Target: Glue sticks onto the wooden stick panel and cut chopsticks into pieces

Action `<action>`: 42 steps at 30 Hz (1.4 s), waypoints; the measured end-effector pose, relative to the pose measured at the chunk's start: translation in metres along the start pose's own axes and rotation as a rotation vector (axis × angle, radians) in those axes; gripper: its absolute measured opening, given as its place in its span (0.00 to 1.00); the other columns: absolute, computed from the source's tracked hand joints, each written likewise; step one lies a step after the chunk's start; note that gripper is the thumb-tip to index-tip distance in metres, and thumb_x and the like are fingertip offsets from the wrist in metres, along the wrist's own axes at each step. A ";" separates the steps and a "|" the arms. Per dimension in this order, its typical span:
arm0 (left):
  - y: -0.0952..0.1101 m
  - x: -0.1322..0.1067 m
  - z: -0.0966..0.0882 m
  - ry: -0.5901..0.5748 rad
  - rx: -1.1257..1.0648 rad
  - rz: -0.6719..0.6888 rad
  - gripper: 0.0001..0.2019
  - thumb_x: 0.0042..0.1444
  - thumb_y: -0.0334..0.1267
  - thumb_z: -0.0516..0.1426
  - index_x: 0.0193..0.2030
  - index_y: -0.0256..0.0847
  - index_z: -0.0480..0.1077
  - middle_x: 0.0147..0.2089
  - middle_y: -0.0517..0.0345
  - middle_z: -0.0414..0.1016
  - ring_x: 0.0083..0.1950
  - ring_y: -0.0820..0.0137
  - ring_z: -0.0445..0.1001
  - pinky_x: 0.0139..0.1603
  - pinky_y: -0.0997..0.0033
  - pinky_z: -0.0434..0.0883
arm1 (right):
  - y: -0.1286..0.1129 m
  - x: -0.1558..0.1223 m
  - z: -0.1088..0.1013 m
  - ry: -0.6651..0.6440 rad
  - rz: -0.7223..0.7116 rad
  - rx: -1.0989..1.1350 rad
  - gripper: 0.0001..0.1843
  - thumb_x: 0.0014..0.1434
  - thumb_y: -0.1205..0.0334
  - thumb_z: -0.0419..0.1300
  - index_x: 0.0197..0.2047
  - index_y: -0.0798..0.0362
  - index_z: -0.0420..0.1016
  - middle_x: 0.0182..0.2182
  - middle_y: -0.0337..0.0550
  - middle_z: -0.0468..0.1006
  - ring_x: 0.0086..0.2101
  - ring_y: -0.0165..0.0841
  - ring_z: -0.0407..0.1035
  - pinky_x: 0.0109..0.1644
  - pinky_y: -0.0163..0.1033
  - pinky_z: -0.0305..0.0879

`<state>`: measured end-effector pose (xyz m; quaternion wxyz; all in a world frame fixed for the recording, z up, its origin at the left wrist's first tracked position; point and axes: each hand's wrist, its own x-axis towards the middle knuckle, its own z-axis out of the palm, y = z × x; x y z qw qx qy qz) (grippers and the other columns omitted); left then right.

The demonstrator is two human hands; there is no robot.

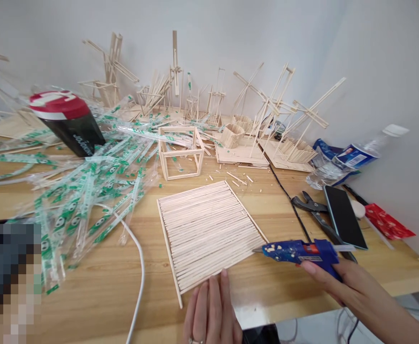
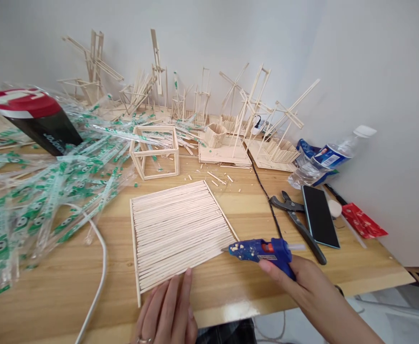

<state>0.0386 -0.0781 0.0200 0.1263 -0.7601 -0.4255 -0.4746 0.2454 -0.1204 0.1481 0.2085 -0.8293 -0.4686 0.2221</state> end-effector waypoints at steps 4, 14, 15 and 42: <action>-0.003 0.003 -0.006 -0.050 0.010 0.075 0.16 0.52 0.27 0.48 0.41 0.32 0.76 0.39 0.50 0.80 0.44 0.67 0.72 0.66 0.68 0.54 | -0.024 -0.001 0.008 -0.094 -0.020 0.069 0.22 0.52 0.37 0.56 0.23 0.47 0.75 0.18 0.39 0.76 0.32 0.44 0.74 0.44 0.42 0.71; -0.002 0.007 -0.010 -0.044 -0.025 0.038 0.15 0.52 0.24 0.49 0.39 0.30 0.75 0.38 0.49 0.80 0.41 0.67 0.75 0.59 0.71 0.60 | -0.052 0.005 0.028 -0.407 -0.217 0.130 0.18 0.61 0.48 0.55 0.46 0.48 0.79 0.42 0.40 0.82 0.43 0.41 0.74 0.49 0.39 0.67; -0.002 0.007 -0.010 -0.045 -0.030 0.035 0.14 0.52 0.24 0.49 0.39 0.30 0.75 0.37 0.49 0.80 0.41 0.67 0.75 0.58 0.70 0.61 | -0.055 0.006 0.030 -0.430 -0.238 0.141 0.17 0.61 0.49 0.56 0.46 0.48 0.79 0.42 0.40 0.81 0.43 0.40 0.73 0.50 0.39 0.66; -0.002 0.003 -0.009 0.012 -0.072 0.009 0.13 0.52 0.25 0.49 0.37 0.33 0.74 0.34 0.53 0.80 0.38 0.69 0.76 0.59 0.71 0.61 | -0.081 0.017 0.048 -0.554 -0.341 0.080 0.21 0.61 0.44 0.53 0.37 0.52 0.78 0.35 0.43 0.81 0.38 0.39 0.73 0.43 0.39 0.66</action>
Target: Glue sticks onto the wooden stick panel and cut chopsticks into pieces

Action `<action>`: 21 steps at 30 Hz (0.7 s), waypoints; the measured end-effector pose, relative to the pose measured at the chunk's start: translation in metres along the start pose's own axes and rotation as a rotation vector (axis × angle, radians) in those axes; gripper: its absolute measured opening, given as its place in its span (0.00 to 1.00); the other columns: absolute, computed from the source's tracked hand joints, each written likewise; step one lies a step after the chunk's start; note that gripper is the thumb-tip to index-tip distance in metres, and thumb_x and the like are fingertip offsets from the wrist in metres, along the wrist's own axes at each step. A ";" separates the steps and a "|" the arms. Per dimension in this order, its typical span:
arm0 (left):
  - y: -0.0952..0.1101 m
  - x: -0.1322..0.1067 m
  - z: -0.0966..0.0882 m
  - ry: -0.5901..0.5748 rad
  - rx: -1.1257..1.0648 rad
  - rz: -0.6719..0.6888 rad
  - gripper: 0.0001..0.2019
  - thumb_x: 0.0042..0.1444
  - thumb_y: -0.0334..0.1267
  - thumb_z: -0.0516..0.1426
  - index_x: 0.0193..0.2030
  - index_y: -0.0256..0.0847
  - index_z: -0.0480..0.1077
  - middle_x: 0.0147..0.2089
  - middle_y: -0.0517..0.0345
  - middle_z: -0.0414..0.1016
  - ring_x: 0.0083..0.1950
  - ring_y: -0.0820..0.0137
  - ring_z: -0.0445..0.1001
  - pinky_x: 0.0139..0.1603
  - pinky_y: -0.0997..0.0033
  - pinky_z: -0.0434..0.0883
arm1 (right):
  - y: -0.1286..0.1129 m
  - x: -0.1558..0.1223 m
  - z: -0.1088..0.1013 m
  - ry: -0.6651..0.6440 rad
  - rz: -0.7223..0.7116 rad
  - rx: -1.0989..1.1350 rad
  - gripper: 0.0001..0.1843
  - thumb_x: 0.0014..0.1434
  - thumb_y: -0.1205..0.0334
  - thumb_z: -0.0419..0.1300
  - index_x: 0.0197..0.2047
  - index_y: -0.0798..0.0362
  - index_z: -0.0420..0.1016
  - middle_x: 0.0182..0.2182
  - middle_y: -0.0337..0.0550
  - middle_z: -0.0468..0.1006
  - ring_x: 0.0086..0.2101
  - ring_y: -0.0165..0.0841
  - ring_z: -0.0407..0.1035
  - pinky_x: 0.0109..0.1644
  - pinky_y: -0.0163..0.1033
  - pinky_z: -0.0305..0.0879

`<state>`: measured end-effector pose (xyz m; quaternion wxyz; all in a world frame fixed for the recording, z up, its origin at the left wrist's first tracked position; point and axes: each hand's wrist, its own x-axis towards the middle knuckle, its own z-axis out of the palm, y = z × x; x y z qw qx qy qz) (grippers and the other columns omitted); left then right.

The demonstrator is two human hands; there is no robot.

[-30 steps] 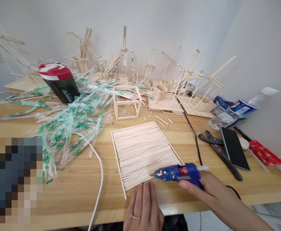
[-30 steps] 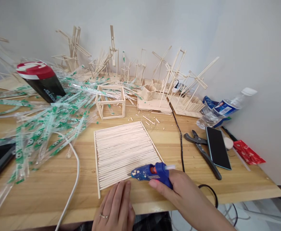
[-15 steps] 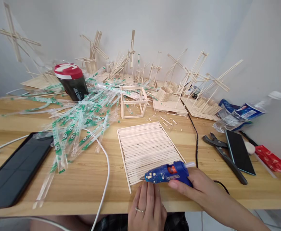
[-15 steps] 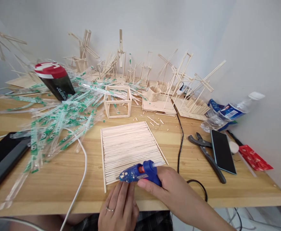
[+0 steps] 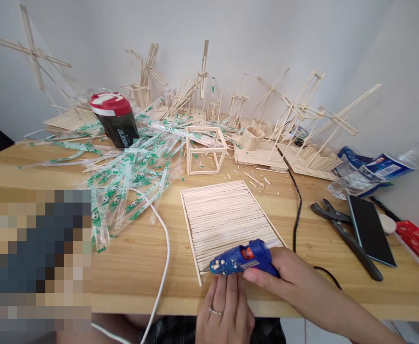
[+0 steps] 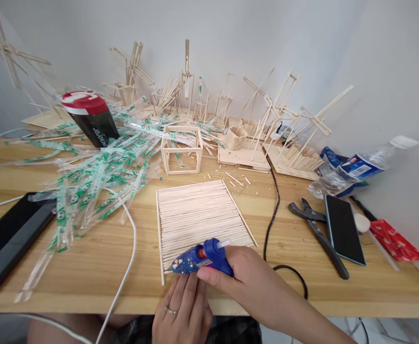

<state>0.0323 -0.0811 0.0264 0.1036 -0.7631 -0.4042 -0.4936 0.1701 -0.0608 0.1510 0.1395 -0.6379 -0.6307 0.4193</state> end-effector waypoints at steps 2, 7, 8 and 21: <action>0.000 0.000 0.000 -0.008 -0.003 -0.005 0.13 0.52 0.25 0.48 0.38 0.33 0.74 0.34 0.53 0.80 0.38 0.69 0.76 0.59 0.71 0.61 | 0.000 -0.001 -0.002 0.009 -0.004 0.014 0.21 0.61 0.44 0.53 0.38 0.51 0.78 0.36 0.43 0.81 0.41 0.41 0.72 0.45 0.40 0.66; 0.000 0.000 0.001 -0.006 0.006 -0.006 0.13 0.53 0.25 0.48 0.36 0.33 0.73 0.32 0.54 0.80 0.37 0.69 0.75 0.56 0.72 0.62 | -0.001 0.000 -0.002 -0.019 0.010 0.013 0.21 0.61 0.43 0.53 0.38 0.51 0.78 0.37 0.42 0.81 0.40 0.40 0.73 0.45 0.39 0.67; 0.000 0.000 0.001 0.004 0.002 -0.009 0.12 0.53 0.25 0.48 0.35 0.33 0.73 0.31 0.54 0.80 0.36 0.70 0.75 0.56 0.72 0.63 | -0.002 0.001 -0.001 -0.023 0.014 0.004 0.21 0.61 0.43 0.54 0.38 0.51 0.78 0.37 0.42 0.81 0.39 0.39 0.73 0.45 0.39 0.67; 0.001 -0.001 0.001 -0.001 -0.016 -0.009 0.13 0.52 0.25 0.48 0.36 0.34 0.73 0.32 0.53 0.80 0.36 0.69 0.76 0.56 0.71 0.64 | -0.002 0.003 0.001 -0.054 -0.027 0.096 0.16 0.62 0.48 0.55 0.41 0.50 0.78 0.40 0.42 0.81 0.43 0.39 0.72 0.48 0.39 0.66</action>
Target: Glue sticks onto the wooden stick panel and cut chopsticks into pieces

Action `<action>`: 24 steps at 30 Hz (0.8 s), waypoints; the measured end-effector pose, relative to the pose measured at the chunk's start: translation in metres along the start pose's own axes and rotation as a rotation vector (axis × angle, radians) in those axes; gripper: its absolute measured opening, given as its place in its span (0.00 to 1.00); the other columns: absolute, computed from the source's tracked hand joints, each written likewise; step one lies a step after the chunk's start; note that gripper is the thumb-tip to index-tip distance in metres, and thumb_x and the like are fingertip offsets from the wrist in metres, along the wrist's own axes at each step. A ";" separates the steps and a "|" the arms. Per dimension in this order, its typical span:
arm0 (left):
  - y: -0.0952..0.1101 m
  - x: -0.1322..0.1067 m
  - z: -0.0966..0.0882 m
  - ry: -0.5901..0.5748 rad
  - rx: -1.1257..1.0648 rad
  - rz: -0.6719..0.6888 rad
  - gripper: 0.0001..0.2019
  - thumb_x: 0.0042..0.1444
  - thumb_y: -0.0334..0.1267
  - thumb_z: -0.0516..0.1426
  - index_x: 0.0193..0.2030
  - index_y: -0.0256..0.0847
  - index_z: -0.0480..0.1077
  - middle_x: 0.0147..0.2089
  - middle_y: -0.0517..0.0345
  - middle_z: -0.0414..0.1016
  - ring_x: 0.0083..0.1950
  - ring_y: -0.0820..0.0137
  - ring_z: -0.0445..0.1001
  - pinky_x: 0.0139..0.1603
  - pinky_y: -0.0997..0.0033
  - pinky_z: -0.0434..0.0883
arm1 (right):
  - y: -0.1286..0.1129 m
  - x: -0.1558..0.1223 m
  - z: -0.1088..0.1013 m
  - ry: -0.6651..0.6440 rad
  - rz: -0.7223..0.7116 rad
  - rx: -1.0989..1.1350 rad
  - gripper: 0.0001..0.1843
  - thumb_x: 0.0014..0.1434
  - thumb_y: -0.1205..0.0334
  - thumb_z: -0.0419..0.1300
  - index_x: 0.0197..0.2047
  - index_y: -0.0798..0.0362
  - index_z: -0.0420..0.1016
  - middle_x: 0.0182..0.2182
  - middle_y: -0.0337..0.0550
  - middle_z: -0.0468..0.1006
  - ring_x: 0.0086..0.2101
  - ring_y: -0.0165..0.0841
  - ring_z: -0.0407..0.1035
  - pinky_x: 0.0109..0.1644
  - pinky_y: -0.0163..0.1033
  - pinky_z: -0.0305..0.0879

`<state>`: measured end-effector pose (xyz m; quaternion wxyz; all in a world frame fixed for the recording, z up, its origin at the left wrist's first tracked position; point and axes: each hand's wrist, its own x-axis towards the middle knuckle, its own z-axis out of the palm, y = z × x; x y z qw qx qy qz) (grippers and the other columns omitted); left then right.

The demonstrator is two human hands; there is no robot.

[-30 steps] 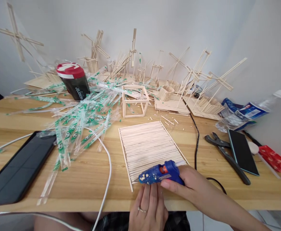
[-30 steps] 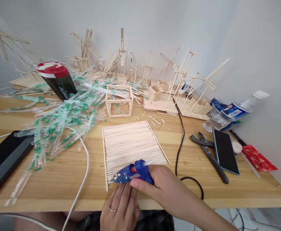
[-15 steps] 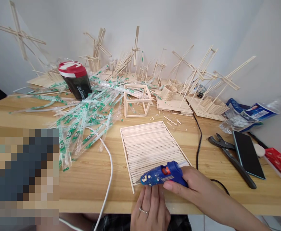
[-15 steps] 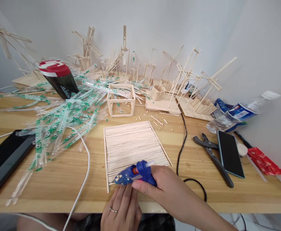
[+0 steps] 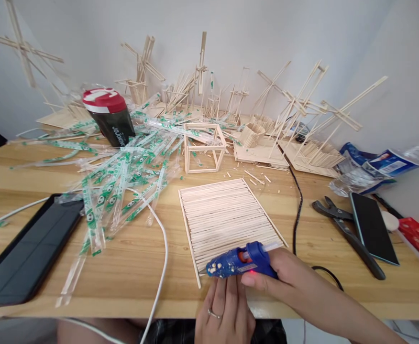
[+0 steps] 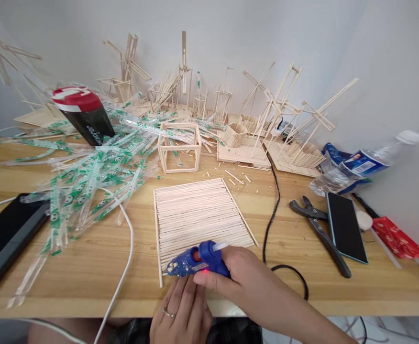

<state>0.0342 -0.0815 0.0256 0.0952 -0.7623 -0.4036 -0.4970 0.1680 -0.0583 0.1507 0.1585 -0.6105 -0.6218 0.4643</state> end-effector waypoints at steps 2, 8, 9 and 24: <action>0.001 -0.002 0.000 -0.004 -0.008 -0.009 0.13 0.52 0.25 0.48 0.36 0.34 0.73 0.32 0.53 0.80 0.37 0.69 0.76 0.58 0.71 0.63 | 0.001 0.000 -0.001 0.010 0.014 -0.020 0.18 0.62 0.47 0.55 0.40 0.51 0.77 0.40 0.42 0.81 0.42 0.39 0.73 0.47 0.39 0.67; 0.004 -0.009 0.003 -0.020 -0.016 -0.061 0.15 0.54 0.25 0.47 0.39 0.32 0.75 0.36 0.52 0.80 0.42 0.68 0.75 0.61 0.69 0.60 | 0.006 -0.007 -0.006 0.052 0.042 -0.050 0.20 0.61 0.44 0.54 0.40 0.51 0.78 0.39 0.42 0.81 0.41 0.39 0.73 0.45 0.38 0.67; 0.003 -0.008 0.003 -0.023 -0.012 -0.058 0.15 0.54 0.25 0.47 0.39 0.32 0.75 0.37 0.52 0.80 0.42 0.68 0.75 0.61 0.70 0.60 | 0.007 -0.008 -0.007 0.062 0.060 -0.062 0.21 0.61 0.43 0.54 0.40 0.51 0.78 0.39 0.43 0.81 0.41 0.40 0.73 0.45 0.38 0.67; -0.006 0.006 -0.004 -0.037 0.036 0.084 0.15 0.54 0.24 0.47 0.38 0.31 0.75 0.35 0.53 0.81 0.39 0.69 0.77 0.51 0.72 0.65 | 0.016 -0.015 -0.015 0.115 0.100 -0.008 0.19 0.60 0.46 0.55 0.40 0.51 0.78 0.39 0.42 0.81 0.42 0.41 0.72 0.47 0.40 0.68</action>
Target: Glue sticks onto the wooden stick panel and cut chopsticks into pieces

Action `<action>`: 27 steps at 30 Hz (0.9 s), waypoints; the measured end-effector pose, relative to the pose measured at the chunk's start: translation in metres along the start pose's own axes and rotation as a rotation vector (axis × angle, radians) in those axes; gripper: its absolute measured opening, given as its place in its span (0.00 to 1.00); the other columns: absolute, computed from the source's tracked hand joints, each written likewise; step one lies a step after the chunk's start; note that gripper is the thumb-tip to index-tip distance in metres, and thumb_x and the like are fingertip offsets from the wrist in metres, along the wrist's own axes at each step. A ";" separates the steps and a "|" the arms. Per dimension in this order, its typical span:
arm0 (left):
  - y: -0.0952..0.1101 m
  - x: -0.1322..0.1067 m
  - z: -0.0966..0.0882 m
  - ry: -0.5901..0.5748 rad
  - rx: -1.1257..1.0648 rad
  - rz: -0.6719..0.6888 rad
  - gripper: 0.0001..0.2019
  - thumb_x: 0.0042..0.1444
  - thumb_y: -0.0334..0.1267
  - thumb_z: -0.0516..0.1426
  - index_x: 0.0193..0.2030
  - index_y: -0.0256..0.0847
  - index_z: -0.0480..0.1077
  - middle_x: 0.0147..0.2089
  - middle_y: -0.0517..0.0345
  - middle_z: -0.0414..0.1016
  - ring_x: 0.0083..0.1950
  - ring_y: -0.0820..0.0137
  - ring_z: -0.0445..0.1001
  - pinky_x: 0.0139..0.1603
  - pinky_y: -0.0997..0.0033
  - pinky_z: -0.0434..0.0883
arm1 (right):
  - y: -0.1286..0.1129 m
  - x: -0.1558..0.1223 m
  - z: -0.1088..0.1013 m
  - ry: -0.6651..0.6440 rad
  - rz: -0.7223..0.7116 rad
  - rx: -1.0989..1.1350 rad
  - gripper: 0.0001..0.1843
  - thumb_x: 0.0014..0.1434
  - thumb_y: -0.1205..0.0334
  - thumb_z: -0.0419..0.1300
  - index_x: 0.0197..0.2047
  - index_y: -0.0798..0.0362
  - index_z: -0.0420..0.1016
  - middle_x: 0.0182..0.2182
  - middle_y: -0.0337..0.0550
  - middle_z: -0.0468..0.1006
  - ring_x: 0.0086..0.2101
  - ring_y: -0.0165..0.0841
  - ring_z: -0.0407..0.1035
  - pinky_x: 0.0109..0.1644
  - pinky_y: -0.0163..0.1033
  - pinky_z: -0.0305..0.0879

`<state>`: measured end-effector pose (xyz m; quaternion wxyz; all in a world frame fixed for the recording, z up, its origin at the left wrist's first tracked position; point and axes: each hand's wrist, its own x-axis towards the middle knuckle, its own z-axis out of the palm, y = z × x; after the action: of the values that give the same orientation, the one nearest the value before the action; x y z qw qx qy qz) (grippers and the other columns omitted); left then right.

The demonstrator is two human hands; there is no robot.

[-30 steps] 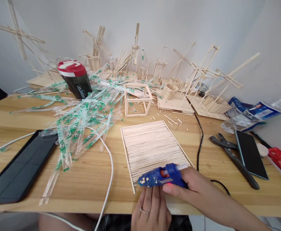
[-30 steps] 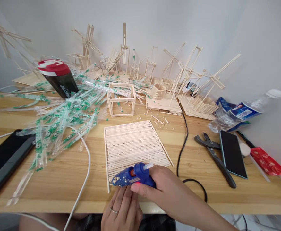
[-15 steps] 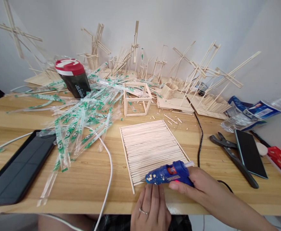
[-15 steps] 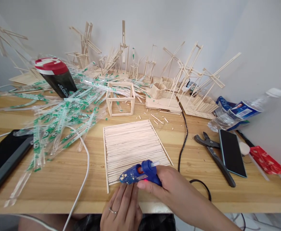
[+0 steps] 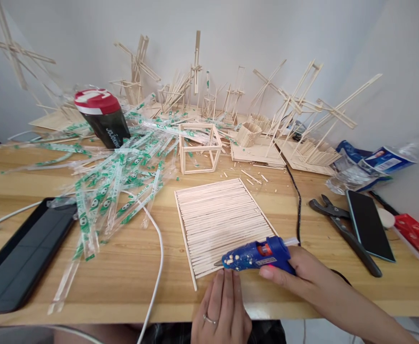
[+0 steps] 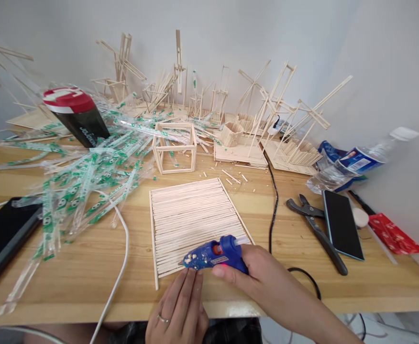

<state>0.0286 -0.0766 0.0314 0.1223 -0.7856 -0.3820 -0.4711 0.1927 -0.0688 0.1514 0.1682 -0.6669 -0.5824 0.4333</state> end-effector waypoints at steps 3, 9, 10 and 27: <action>0.000 -0.001 -0.001 -0.011 -0.001 -0.001 0.14 0.54 0.24 0.48 0.38 0.32 0.75 0.35 0.54 0.81 0.38 0.69 0.77 0.49 0.72 0.65 | -0.006 0.003 0.003 -0.040 -0.039 0.041 0.18 0.60 0.46 0.56 0.42 0.50 0.79 0.41 0.42 0.81 0.42 0.39 0.73 0.48 0.38 0.67; -0.002 0.000 -0.001 -0.014 -0.001 0.010 0.14 0.52 0.22 0.48 0.37 0.30 0.75 0.35 0.51 0.81 0.37 0.68 0.78 0.52 0.71 0.64 | -0.003 0.004 0.001 -0.045 -0.032 0.032 0.16 0.61 0.49 0.56 0.42 0.49 0.78 0.40 0.39 0.81 0.42 0.37 0.73 0.48 0.36 0.65; -0.002 0.000 -0.001 -0.009 -0.001 0.016 0.14 0.52 0.23 0.48 0.37 0.30 0.75 0.35 0.51 0.81 0.37 0.68 0.78 0.53 0.71 0.64 | 0.000 0.003 0.000 -0.042 -0.018 0.025 0.15 0.61 0.49 0.56 0.42 0.49 0.77 0.40 0.38 0.81 0.41 0.37 0.72 0.48 0.36 0.65; -0.003 0.002 -0.002 -0.010 0.013 0.046 0.16 0.49 0.22 0.48 0.37 0.29 0.75 0.35 0.52 0.81 0.36 0.70 0.78 0.63 0.72 0.59 | 0.032 -0.023 -0.030 0.242 0.131 -0.127 0.18 0.55 0.43 0.56 0.28 0.47 0.77 0.23 0.38 0.76 0.28 0.39 0.70 0.36 0.38 0.69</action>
<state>0.0255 -0.0745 0.0334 0.1360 -0.7958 -0.3676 -0.4617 0.2375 -0.0905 0.1537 0.1660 -0.7603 -0.5391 0.3219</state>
